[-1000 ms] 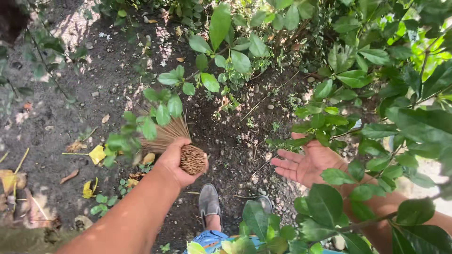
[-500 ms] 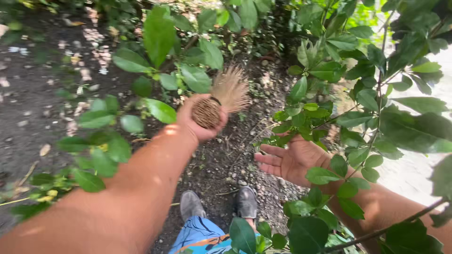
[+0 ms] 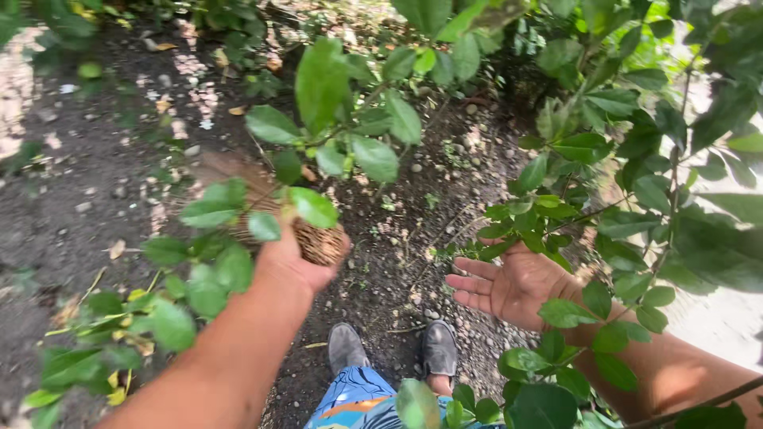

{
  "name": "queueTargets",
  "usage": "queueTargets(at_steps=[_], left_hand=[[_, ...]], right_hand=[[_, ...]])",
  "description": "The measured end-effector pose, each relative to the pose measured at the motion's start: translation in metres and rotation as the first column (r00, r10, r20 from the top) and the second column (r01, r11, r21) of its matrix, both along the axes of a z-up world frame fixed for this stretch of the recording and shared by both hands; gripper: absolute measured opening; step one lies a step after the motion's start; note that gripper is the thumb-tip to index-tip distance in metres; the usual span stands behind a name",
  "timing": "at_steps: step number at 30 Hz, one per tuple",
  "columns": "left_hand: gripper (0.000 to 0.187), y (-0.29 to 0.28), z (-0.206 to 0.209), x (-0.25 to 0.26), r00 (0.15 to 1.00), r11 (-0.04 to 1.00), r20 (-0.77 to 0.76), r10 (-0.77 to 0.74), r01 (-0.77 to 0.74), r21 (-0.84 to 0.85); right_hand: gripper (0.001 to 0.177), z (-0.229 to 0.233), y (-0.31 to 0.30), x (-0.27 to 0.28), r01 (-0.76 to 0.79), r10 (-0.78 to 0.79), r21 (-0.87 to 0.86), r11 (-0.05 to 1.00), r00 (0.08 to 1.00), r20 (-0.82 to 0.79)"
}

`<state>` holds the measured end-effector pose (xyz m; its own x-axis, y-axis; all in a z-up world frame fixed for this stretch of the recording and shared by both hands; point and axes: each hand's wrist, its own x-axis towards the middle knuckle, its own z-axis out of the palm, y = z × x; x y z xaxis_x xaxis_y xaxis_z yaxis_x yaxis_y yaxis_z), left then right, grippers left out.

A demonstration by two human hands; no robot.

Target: The person sweeps dry leaves and debris on a garden path using a traditional straw broom. They move around potted plants and tree roots, gathering leaves into small piles while walking along the dirt and concrete surface.

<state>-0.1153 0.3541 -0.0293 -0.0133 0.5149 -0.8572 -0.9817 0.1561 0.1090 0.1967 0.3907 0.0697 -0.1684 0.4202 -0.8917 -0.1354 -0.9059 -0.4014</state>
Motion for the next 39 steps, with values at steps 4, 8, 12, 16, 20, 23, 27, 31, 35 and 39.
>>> queueTargets(at_steps=[4,8,12,16,20,23,27,31,35,39], left_hand=[[0.027,-0.006,0.021,0.02,0.966,0.981,0.2,-0.165,0.14,0.131],[0.035,0.016,0.0,-0.016,0.917,0.976,0.346,-0.198,0.15,0.16],[0.04,0.058,-0.044,-0.076,0.969,0.981,0.246,-0.037,-0.012,0.192],[0.027,0.064,-0.089,-0.114,0.955,0.895,0.078,0.287,-0.296,0.334],[0.009,0.042,-0.097,-0.111,0.947,0.877,0.107,0.303,-0.321,0.359],[0.013,0.01,-0.054,-0.065,0.97,0.88,0.136,0.203,-0.242,0.409],[0.03,-0.017,0.019,0.006,0.973,0.988,0.213,-0.083,0.053,0.144],[0.03,-0.044,0.042,0.035,0.916,0.982,0.36,-0.177,0.139,0.13],[0.024,-0.061,0.019,0.0,0.91,0.993,0.404,-0.086,0.11,-0.037],[0.033,-0.088,-0.007,-0.098,0.953,0.984,0.285,0.106,-0.06,-0.167]], right_hand=[[0.072,0.007,0.011,-0.021,-0.027,0.027,-0.047,0.999,1.0,0.003],[0.091,0.003,0.015,-0.022,-0.1,0.1,-0.022,0.995,0.995,0.003],[0.093,0.002,0.011,-0.009,-0.107,0.107,-0.011,0.994,0.994,0.019],[0.08,0.002,0.005,0.006,-0.041,0.041,-0.012,0.999,0.997,0.058],[0.069,-0.002,0.0,0.01,-0.012,0.013,-0.031,0.999,0.999,0.029],[0.064,-0.004,0.003,0.001,-0.043,0.044,-0.021,0.999,0.999,0.01],[0.06,-0.004,0.011,-0.016,-0.047,0.048,-0.024,0.999,0.999,0.005],[0.067,-0.002,0.015,-0.031,-0.059,0.057,-0.048,0.997,0.998,-0.038],[0.074,0.005,0.011,-0.041,-0.099,0.099,-0.02,0.995,0.995,-0.009],[0.079,0.007,0.007,-0.042,-0.077,0.077,-0.025,0.997,0.997,0.01]])
